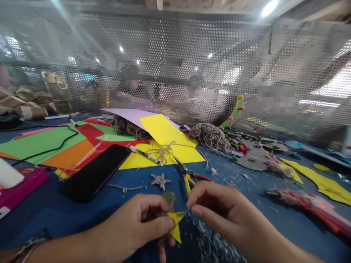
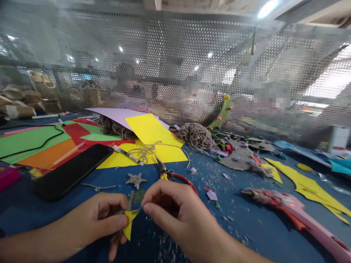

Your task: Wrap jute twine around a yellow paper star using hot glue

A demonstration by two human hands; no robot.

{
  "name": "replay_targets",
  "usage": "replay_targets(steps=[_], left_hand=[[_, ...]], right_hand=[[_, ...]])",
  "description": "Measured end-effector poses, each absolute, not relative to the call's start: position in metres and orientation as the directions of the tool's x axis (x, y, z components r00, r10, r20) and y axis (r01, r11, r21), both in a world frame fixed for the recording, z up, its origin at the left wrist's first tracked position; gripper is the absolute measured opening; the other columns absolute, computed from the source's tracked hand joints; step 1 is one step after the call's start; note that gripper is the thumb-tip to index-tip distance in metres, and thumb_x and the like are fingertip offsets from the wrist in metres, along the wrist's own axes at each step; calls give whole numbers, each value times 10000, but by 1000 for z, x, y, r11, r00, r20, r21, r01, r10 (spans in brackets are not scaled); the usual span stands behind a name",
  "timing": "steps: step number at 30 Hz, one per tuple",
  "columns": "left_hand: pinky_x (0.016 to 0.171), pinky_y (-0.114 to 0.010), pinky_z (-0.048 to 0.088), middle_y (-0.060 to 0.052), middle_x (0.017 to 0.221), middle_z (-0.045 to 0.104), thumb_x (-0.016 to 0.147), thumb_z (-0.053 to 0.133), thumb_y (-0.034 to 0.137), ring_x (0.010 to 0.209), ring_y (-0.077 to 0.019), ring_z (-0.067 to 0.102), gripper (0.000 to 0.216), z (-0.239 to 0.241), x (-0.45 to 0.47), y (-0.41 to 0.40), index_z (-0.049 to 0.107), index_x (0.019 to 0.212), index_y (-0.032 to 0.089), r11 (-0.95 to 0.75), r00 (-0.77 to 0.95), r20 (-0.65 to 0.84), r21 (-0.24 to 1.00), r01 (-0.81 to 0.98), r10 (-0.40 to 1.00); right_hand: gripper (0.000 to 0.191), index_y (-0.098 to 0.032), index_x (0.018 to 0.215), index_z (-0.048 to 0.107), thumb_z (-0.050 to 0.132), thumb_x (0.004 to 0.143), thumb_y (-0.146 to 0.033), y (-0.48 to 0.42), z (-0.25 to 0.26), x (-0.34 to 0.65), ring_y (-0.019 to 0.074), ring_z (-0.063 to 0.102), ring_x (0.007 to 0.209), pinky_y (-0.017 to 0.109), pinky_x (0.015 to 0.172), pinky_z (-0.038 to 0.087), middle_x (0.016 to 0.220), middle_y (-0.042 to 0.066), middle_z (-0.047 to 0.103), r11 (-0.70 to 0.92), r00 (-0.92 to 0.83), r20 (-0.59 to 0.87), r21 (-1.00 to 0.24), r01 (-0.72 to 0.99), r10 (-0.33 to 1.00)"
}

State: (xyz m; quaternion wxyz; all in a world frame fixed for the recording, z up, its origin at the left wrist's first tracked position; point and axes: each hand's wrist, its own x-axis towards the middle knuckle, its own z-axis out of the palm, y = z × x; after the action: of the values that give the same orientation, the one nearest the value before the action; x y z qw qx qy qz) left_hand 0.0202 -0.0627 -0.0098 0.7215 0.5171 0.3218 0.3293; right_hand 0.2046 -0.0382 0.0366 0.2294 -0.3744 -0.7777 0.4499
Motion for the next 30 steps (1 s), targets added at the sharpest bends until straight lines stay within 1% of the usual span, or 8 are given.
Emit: replay_targets(steps=[3, 9, 15, 20, 26, 28, 30], left_hand=[[467, -146, 403, 34, 610, 568, 712, 598, 411, 466, -33, 522, 309, -8, 22, -64, 481, 687, 127, 254, 574, -133, 958, -135, 808], [481, -165, 415, 21, 622, 577, 698, 614, 410, 477, -43, 525, 310, -5, 22, -63, 492, 681, 125, 249, 580, -118, 957, -152, 806], [466, -173, 413, 22, 613, 579, 680, 615, 452, 461, -54, 527, 346, -7, 21, -63, 479, 688, 134, 242, 569, -115, 958, -153, 814], [445, -158, 396, 25, 608, 588, 689, 603, 459, 433, -49, 530, 352, -10, 21, -62, 454, 692, 140, 237, 546, -121, 960, -147, 829], [404, -128, 364, 35, 616, 585, 738, 568, 421, 401, -36, 528, 299, -15, 19, -59, 467, 722, 140, 194, 522, -87, 968, -156, 849], [400, -122, 358, 40, 609, 576, 744, 562, 413, 398, -31, 525, 292, -14, 18, -60, 464, 708, 140, 178, 509, -82, 973, -144, 857], [400, -123, 357, 44, 606, 568, 746, 556, 412, 395, -29, 521, 291, -13, 18, -60, 458, 701, 142, 171, 494, -87, 977, -129, 865]], right_hand=[[131, -171, 727, 495, 476, 776, -291, -39, 37, 202, 55, 381, 538, 161, 482, 314, 601, -33, 440, 311, -619, 21, -878, 364, 785], [114, -174, 738, 468, 482, 767, -283, -38, 33, 201, 55, 375, 532, 159, 477, 317, 602, -38, 415, 289, -585, 42, -896, 336, 810], [123, -162, 702, 473, 475, 763, -270, -40, 34, 200, 52, 358, 523, 158, 474, 298, 586, -37, 418, 271, -615, 5, -901, 339, 789], [142, -160, 719, 492, 457, 767, -289, -41, 33, 199, 55, 360, 516, 161, 465, 297, 584, -30, 428, 311, -620, 29, -883, 352, 784], [159, -164, 743, 524, 439, 765, -297, -41, 33, 199, 73, 432, 560, 171, 500, 356, 625, 0, 497, 361, -609, 45, -839, 407, 792], [147, -166, 766, 526, 452, 757, -293, -40, 32, 200, 70, 434, 547, 165, 478, 354, 624, 0, 506, 374, -610, 41, -822, 430, 792], [121, -168, 779, 528, 471, 747, -269, -39, 31, 201, 59, 408, 500, 152, 434, 333, 595, -11, 497, 425, -620, 61, -780, 460, 782]])
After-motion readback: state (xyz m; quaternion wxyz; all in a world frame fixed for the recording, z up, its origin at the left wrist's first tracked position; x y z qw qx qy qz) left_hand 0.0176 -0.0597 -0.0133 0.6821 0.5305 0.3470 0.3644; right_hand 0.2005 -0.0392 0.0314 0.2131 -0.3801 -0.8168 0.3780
